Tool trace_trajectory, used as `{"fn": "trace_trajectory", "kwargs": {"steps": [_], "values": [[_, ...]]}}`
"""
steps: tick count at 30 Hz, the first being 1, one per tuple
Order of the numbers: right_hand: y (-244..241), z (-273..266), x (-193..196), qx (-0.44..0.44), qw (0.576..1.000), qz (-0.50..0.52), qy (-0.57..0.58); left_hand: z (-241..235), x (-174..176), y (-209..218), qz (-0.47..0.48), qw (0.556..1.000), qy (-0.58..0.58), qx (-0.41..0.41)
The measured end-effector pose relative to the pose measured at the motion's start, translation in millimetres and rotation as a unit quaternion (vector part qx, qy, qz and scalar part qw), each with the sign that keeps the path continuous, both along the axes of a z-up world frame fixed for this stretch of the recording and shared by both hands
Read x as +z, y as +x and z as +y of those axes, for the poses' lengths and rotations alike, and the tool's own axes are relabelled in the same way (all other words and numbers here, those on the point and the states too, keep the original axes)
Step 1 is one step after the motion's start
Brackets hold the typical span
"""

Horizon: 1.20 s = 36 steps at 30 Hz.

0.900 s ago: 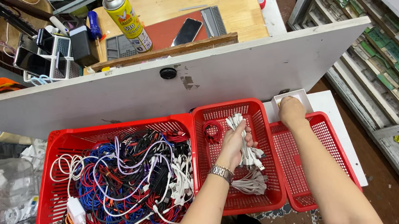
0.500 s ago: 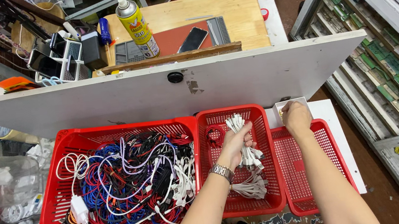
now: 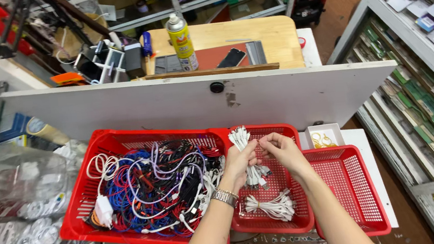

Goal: The person sorts tangled charging cables from a large red basket into smaller red baskets by type. They repeatedly pick up bundles of white and black cables, untangle them, and place them into separate containers.

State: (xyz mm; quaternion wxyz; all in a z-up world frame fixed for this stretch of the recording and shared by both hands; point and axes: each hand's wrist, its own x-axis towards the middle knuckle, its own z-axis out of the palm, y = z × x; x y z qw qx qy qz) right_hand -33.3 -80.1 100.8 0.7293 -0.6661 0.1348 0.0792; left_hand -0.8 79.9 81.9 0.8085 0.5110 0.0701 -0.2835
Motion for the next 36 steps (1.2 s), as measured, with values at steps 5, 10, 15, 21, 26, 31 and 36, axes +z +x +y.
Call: {"fn": "trace_trajectory", "kwargs": {"steps": [5,10,15,21,26,31,36], "values": [[2.5,37.9,18.4,0.097,0.931,-0.042,0.349,76.3,12.6,-10.5,0.001,0.996,-0.08,0.036],[3.2,106.6,5.1,0.232,0.814,-0.101,0.523,130.6,20.5,-45.9,-0.024,0.996,-0.072,0.056],[3.8,139.4,35.1,0.19,0.97,-0.121,0.088,185.2,19.5,-70.6,-0.003,0.996,-0.073,0.056],[-4.5,169.2,71.9,0.393,0.894,-0.157,-0.149,214.7,7.6,-90.7,0.003,0.999,-0.02,-0.035],[4.6,188.9,66.0,0.508,0.728,-0.385,-0.254,217.5,13.1,-98.3,-0.013,0.983,0.091,-0.162],[-2.4,187.1,56.2,0.516,0.832,-0.002,-0.203,224.0,20.2,-102.0,-0.04,0.976,0.129,-0.171],[-20.9,181.4,49.6,0.427,0.887,-0.024,-0.177,229.3,4.1,-105.8,-0.021,0.997,0.034,-0.069]]}}
